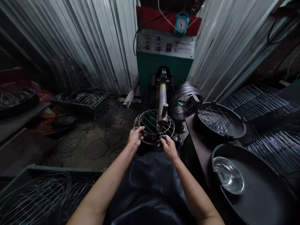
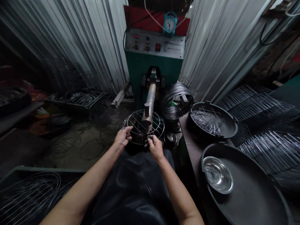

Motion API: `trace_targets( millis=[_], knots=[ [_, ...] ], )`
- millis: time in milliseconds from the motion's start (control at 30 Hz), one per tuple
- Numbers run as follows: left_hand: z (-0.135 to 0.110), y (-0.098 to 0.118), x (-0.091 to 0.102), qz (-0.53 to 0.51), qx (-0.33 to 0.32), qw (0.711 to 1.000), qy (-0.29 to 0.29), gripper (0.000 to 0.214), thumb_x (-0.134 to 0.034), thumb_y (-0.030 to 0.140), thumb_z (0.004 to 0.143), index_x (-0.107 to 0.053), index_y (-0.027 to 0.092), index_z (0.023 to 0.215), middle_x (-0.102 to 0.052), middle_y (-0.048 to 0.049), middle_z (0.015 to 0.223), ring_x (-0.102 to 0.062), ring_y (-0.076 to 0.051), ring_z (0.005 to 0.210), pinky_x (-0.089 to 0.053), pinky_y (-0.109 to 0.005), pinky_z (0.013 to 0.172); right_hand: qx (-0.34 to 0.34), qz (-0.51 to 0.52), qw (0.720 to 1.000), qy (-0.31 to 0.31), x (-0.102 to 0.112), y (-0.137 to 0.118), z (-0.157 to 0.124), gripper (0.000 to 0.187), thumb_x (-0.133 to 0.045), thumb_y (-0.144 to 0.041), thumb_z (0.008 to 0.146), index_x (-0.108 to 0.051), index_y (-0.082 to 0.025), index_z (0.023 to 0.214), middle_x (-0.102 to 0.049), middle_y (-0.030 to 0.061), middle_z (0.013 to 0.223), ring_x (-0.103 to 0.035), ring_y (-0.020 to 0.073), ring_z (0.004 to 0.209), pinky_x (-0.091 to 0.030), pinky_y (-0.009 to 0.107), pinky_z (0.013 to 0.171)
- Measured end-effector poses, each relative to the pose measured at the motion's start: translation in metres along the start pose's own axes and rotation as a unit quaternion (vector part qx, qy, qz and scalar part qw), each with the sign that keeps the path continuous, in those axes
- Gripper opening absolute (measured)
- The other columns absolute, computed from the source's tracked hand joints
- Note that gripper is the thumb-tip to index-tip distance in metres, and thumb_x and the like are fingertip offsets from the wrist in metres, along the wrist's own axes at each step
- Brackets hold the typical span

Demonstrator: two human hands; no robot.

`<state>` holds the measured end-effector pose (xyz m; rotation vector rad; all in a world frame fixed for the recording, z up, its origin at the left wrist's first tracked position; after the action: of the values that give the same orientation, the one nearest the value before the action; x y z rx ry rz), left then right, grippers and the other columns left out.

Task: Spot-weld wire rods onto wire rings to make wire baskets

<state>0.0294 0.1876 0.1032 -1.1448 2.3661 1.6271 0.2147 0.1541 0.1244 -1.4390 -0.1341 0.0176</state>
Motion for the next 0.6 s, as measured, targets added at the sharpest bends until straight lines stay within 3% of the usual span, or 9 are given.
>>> trace_targets(
  millis=[300, 400, 500, 600],
  knots=[
    [-0.005, -0.001, -0.004, -0.003, 0.009, 1.0, 0.01, 0.042, -0.077, 0.017, 0.046, -0.039, 0.018, 0.064, -0.035, 0.0109, 0.048, -0.027, -0.001, 0.036, -0.015, -0.016, 0.035, -0.015, -0.001, 1.0, 0.0, -0.003, -0.003, 0.009, 0.024, -0.05, -0.041, 0.078, -0.057, -0.019, 0.085, -0.064, 0.0005, 0.07, -0.059, 0.0139, 0.052, -0.043, 0.023, 0.047],
    [-0.002, -0.001, 0.003, 0.037, 0.039, 0.999, 0.0, 0.038, -0.079, 0.028, 0.05, -0.046, 0.017, 0.066, -0.041, 0.008, 0.053, -0.035, -0.003, 0.04, -0.026, -0.017, 0.036, -0.027, 0.003, 0.999, 0.037, 0.01, 0.004, -0.003, 0.03, -0.052, -0.044, 0.078, -0.061, -0.018, 0.091, -0.066, 0.0026, 0.076, -0.061, 0.0156, 0.057, -0.045, 0.024, 0.049],
    [0.012, 0.007, 0.012, 0.087, 0.103, 0.991, -0.014, 0.039, -0.076, 0.042, 0.055, -0.054, 0.017, 0.075, -0.049, 0.0044, 0.06, -0.046, -0.008, 0.047, -0.043, -0.024, 0.046, -0.046, -0.002, 0.992, 0.12, 0.042, 0.033, -0.033, 0.038, -0.055, -0.049, 0.077, -0.064, -0.017, 0.097, -0.066, 0.0045, 0.08, -0.06, 0.0162, 0.06, -0.047, 0.027, 0.055],
    [0.03, 0.02, 0.01, 0.128, 0.141, 0.981, -0.045, 0.035, -0.079, 0.033, 0.053, -0.056, 0.016, 0.072, -0.051, 0.0021, 0.061, -0.048, -0.01, 0.049, -0.046, -0.027, 0.048, -0.135, -0.04, 0.984, 0.108, 0.066, 0.075, -0.068, 0.045, -0.06, -0.054, 0.068, -0.067, -0.013, 0.086, -0.059, 0.0015, 0.058, -0.053, 0.0147, 0.047, -0.042, 0.026, 0.047]
  ],
)
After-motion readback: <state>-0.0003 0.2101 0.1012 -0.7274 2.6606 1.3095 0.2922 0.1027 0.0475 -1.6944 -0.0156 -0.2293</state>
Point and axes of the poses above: each hand's wrist, its own z-axis towards the middle knuckle, its own x-axis out of the back of the hand, y = z × x, the point moved 6 cm from there along z, towards the middle knuckle
